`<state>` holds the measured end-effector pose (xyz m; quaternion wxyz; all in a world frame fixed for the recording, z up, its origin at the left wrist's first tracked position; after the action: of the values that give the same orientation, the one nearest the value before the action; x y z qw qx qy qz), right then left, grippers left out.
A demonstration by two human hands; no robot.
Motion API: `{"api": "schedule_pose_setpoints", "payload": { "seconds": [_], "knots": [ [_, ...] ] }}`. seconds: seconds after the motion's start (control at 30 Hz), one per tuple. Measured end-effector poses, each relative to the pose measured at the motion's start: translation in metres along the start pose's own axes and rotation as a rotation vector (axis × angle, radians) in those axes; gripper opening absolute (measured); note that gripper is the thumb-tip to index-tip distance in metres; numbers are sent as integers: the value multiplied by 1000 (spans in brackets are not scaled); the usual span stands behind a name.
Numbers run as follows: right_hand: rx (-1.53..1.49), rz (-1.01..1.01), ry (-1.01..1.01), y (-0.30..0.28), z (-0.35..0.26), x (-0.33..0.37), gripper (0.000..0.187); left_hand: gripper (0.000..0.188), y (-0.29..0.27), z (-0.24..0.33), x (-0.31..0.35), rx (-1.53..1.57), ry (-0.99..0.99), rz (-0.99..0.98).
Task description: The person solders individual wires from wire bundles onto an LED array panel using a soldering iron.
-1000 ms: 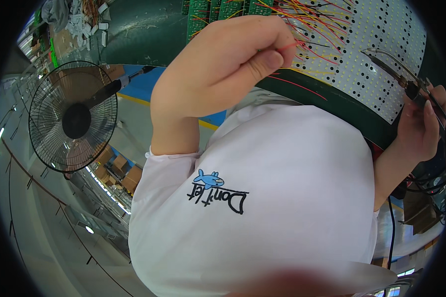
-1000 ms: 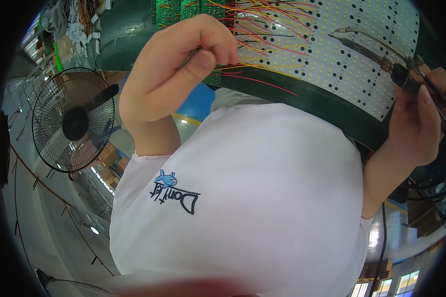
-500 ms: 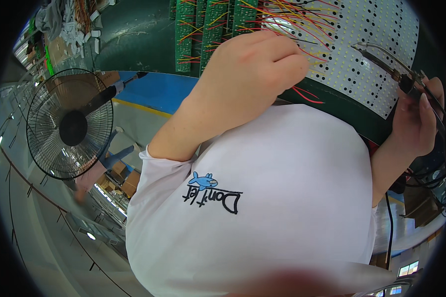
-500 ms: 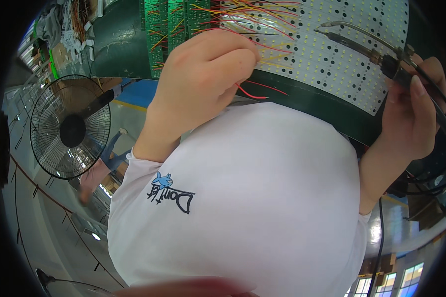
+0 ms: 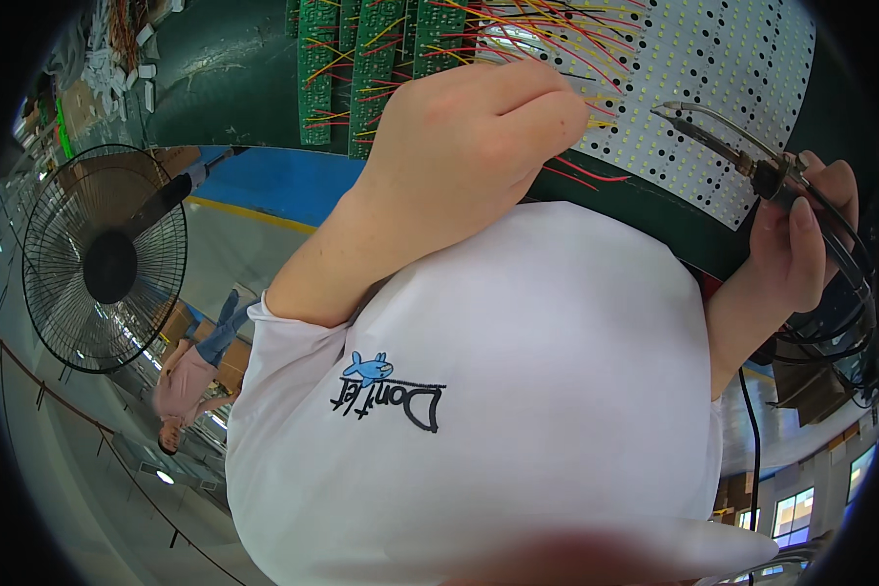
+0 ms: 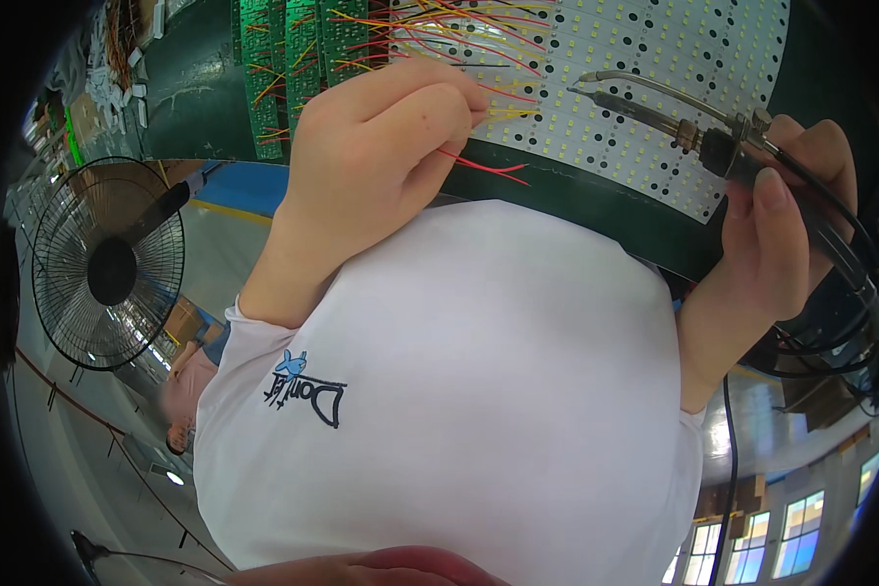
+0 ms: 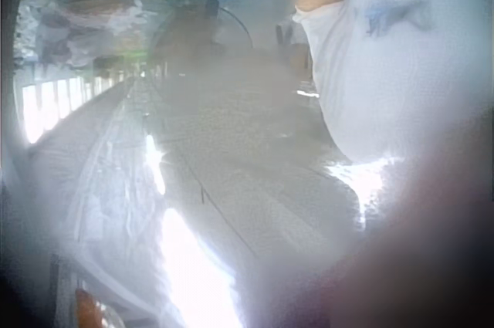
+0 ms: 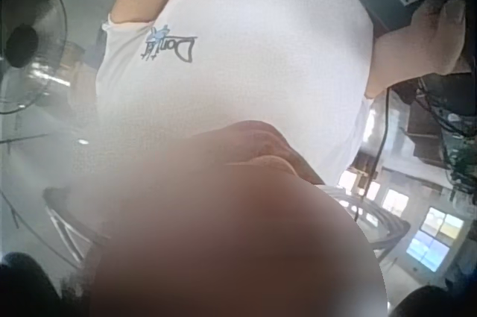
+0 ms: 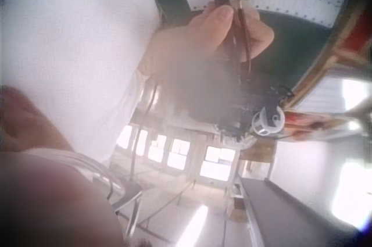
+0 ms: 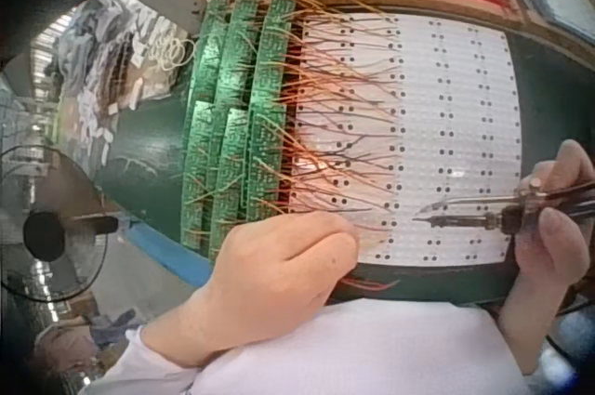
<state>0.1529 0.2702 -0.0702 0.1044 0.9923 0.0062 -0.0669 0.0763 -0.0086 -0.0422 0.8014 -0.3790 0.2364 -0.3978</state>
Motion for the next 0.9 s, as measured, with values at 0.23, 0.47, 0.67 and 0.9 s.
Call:
{"api": "schedule_pose_setpoints", "payload": {
  "seconds": [0.23,0.47,0.67,0.9],
  "knots": [
    [5,43,22,2,1,-1,22,24,0,-8,1,54,49,-58],
    [41,-24,8,14,-5,1,24,21,-3,-9,-2,129,-20,-42],
    [92,87,26,20,-2,9,23,19,-3,-8,-4,136,-34,-8],
    [162,118,20,27,-4,9,32,17,-7,-9,-5,148,-47,11]
  ]
}}
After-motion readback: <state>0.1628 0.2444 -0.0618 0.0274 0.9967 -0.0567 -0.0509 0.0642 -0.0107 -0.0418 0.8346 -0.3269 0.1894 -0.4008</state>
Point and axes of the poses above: each hand's wrist, its own x-axis away from the middle knuckle, its own y-axis out of the palm, z = x × y, the point moved 4 cm from there along -x, towards the middle knuckle, and after that the axes turned 9 degrees about -z, right-handed, at the moved point
